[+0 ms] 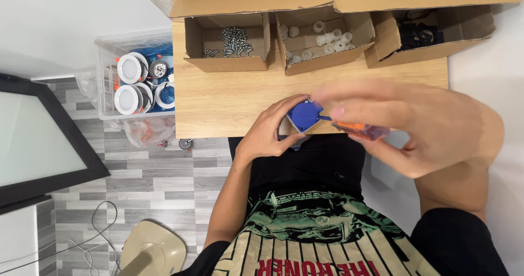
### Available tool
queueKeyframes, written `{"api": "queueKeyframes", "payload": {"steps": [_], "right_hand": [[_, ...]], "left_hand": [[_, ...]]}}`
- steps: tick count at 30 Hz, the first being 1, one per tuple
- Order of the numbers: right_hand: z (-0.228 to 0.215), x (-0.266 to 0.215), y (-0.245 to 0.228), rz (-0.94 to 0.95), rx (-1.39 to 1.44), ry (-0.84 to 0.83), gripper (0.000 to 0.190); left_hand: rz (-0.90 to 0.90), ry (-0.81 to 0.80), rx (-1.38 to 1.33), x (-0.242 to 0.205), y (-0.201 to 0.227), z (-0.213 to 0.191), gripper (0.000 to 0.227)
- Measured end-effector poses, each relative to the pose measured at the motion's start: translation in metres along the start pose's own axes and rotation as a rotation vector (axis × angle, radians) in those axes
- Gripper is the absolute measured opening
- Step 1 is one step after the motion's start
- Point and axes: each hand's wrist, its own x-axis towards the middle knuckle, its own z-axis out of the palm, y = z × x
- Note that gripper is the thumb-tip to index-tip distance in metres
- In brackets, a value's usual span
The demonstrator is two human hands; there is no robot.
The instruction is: The person uses a screwdriver to tighten screws on a blue electrical component held in their hands. They then pick up a black component and attach it to the blue one, continuing to secure the assembly with the screwdriver.
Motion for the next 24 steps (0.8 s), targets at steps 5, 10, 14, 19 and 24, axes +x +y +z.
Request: {"api": "queueKeyframes", "payload": {"steps": [5, 10, 14, 19, 24], "right_hand": [[0.002, -0.012, 0.003, 0.182, 0.061, -0.17, 0.07], [0.015, -0.003, 0.001, 0.216, -0.2, 0.078, 0.046], [0.036, -0.01, 0.018, 0.097, -0.534, 0.367, 0.063], [0.052, -0.007, 0.029, 0.016, -0.613, 0.512, 0.08], [0.031, -0.002, 0.019, -0.082, -0.543, 0.461, 0.073]], "left_hand": [[0.013, 0.002, 0.004, 0.001, 0.0, -0.001, 0.073], [0.009, 0.003, -0.008, 0.001, -0.001, 0.0, 0.073], [0.029, 0.01, -0.007, 0.002, 0.001, 0.0, 0.072], [0.023, 0.017, -0.013, 0.001, 0.0, 0.0, 0.073], [0.018, 0.013, -0.021, 0.001, -0.002, 0.0, 0.073]]}}
